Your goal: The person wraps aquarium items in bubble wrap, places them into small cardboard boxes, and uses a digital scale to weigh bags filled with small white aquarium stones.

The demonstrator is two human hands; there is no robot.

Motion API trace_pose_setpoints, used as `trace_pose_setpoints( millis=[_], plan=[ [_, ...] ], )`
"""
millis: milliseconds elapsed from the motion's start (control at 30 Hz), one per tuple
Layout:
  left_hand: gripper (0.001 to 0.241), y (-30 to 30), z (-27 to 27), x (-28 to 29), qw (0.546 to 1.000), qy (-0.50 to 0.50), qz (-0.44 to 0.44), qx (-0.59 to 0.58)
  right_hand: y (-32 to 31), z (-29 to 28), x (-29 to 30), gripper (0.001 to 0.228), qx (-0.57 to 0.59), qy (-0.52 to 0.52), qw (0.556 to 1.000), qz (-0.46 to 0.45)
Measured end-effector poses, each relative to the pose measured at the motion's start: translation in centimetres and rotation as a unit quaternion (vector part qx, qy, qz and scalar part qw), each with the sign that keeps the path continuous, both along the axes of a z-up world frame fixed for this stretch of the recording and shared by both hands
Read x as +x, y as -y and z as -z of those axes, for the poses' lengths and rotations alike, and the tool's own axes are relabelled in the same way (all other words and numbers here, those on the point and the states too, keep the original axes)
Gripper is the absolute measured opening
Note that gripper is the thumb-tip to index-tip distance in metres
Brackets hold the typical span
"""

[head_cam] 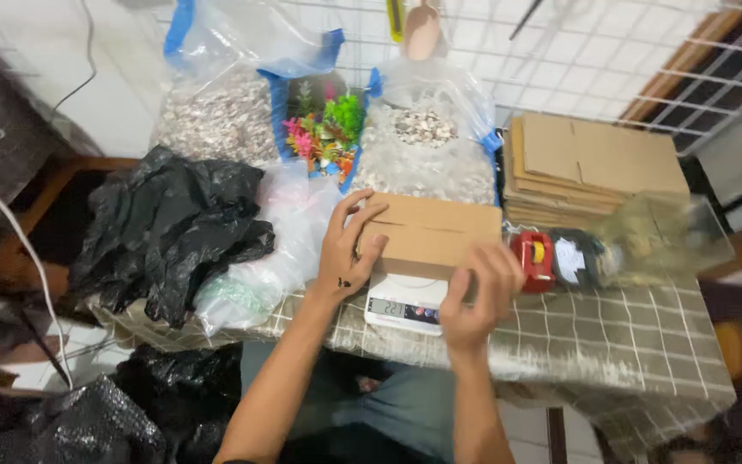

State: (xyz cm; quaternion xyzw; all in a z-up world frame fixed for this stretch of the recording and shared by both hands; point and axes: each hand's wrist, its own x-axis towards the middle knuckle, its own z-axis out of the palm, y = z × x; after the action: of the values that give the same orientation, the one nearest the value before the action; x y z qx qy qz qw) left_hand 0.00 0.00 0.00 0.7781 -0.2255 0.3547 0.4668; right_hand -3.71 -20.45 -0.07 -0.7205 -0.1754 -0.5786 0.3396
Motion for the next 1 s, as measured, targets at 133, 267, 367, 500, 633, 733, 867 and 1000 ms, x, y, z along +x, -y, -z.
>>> trace_pose_setpoints(
  millis=[133, 267, 367, 500, 633, 733, 867, 1000],
  plan=[
    [0.038, 0.1, -0.3, -1.2, 0.999, 0.011, -0.038, -0.016, -4.7, -0.8, 0.2, 0.015, 0.0, 0.01, 0.995, -0.096],
    [0.033, -0.9, 0.5, -4.3, 0.987, 0.043, -0.141, -0.063, -9.4, -1.5, -0.6, 0.015, 0.03, -0.01, 0.967, -0.252],
    [0.023, -3.1, 0.1, -7.4, 0.97, 0.076, -0.214, -0.089, -11.9, -2.1, -1.7, 0.013, 0.012, -0.034, 0.935, -0.352],
    [0.023, -7.4, -0.1, -11.6, 0.943, 0.118, -0.296, -0.1, -14.9, -1.5, -2.9, 0.015, -0.024, -0.056, 0.895, -0.441],
    [0.025, -11.5, 1.9, -15.2, 0.906, 0.138, -0.379, -0.128, -18.3, -0.1, -4.8, 0.011, -0.066, -0.081, 0.88, -0.464],
    [0.022, -14.7, 4.9, -18.5, 0.869, 0.128, -0.455, -0.146, -22.3, 2.1, -7.2, 0.011, -0.067, -0.081, 0.858, -0.503],
    [0.021, -20.3, 9.2, -21.5, 0.827, 0.059, -0.495, -0.258, -29.4, 5.6, -11.0, 0.016, -0.088, -0.185, 0.778, -0.594],
    [0.022, -25.3, 12.8, -25.4, 0.776, -0.084, -0.57, -0.255, -37.1, 10.4, -13.6, 0.017, -0.126, -0.323, 0.689, -0.636]
  ],
)
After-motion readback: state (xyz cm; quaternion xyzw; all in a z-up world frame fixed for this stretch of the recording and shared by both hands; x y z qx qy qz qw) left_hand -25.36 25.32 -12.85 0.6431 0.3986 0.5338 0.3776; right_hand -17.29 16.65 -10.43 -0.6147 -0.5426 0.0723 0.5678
